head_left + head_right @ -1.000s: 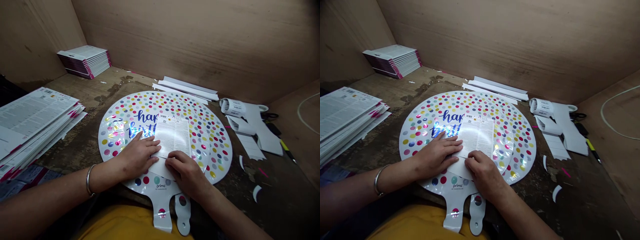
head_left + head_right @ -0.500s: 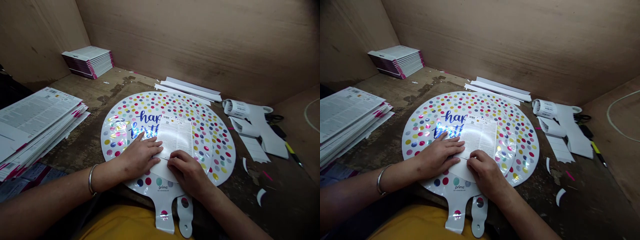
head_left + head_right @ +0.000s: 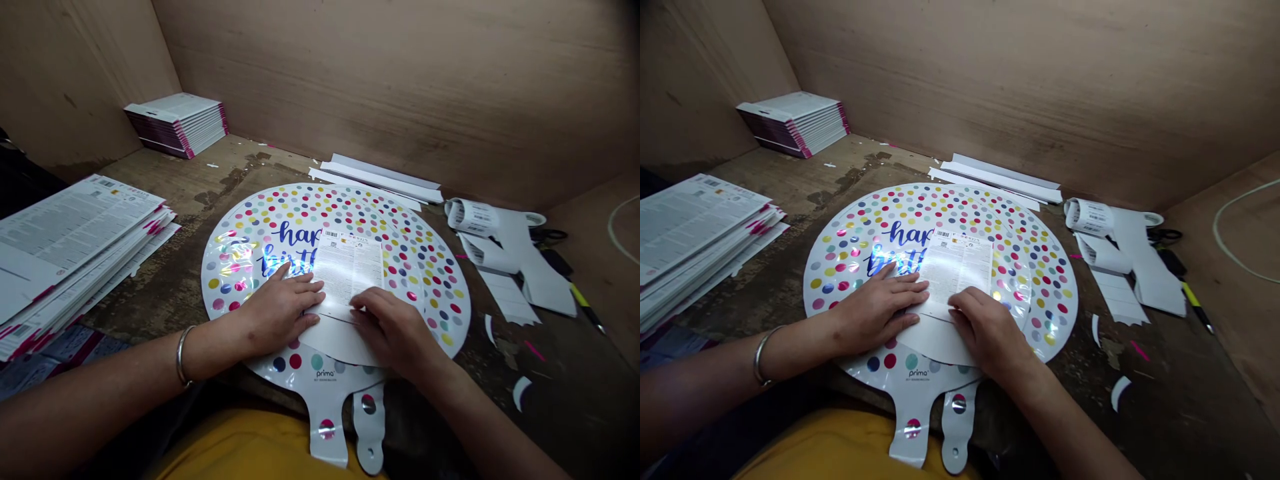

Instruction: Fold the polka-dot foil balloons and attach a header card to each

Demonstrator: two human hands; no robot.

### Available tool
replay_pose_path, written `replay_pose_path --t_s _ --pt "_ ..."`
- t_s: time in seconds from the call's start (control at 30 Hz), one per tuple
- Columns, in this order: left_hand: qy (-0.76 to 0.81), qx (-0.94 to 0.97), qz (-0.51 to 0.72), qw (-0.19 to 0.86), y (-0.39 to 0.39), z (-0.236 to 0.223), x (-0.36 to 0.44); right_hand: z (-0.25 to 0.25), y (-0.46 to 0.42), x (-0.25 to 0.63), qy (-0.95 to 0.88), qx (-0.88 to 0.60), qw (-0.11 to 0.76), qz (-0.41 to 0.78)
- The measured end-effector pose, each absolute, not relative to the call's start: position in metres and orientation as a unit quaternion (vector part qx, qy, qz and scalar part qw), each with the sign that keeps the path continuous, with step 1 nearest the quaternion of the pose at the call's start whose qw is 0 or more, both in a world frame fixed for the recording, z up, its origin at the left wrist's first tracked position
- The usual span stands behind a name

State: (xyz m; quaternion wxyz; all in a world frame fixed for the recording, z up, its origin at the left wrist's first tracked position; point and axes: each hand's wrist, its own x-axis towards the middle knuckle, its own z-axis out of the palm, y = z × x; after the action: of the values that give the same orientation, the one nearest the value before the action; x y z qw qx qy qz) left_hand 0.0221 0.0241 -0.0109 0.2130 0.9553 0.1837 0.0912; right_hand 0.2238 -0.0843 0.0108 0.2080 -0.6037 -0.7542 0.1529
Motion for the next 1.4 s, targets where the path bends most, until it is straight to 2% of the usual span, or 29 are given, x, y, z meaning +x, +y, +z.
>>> replay_pose_path --t_s 0.23,0.43,0.53,0.73,0.97,1.07,1.17,1.27,1.33,1.4 --pt "0.176 0.957 0.087 0.214 0.026 -0.011 0.021 0.008 -0.068 0.216 -0.84 -0.527 0.071 0.105" --pt "0.172 0.957 0.099 0.212 0.027 -0.014 0.021 0.004 -0.064 0.21 -0.863 -0.501 0.028 0.05" --pt "0.173 0.955 0.102 0.22 0.026 -0.013 0.02 0.003 -0.065 0.21 -0.86 -0.506 0.04 0.045" --pt "0.173 0.953 0.096 0.229 0.027 -0.012 0.02 0.02 -0.089 0.248 -0.719 -0.634 0.212 0.188" --pt "0.173 0.955 0.091 0.221 0.026 -0.012 0.021 0.015 -0.075 0.22 -0.763 -0.579 0.2 0.206" --pt "0.174 0.953 0.094 0.229 0.027 -0.012 0.02 0.018 -0.072 0.218 -0.744 -0.582 0.227 0.237" --pt "0.178 0.952 0.089 0.233 0.028 -0.012 0.02 0.036 -0.099 0.249 -0.667 -0.626 0.215 0.344" --pt "0.172 0.954 0.082 0.23 0.029 -0.011 0.02 0.056 -0.141 0.288 -0.578 -0.67 0.131 0.447" --pt "0.161 0.957 0.084 0.225 0.03 -0.011 0.02 0.06 -0.158 0.298 -0.553 -0.721 0.135 0.395" --pt "0.156 0.959 0.086 0.22 0.031 -0.01 0.02 0.055 -0.156 0.291 -0.576 -0.744 0.173 0.292"
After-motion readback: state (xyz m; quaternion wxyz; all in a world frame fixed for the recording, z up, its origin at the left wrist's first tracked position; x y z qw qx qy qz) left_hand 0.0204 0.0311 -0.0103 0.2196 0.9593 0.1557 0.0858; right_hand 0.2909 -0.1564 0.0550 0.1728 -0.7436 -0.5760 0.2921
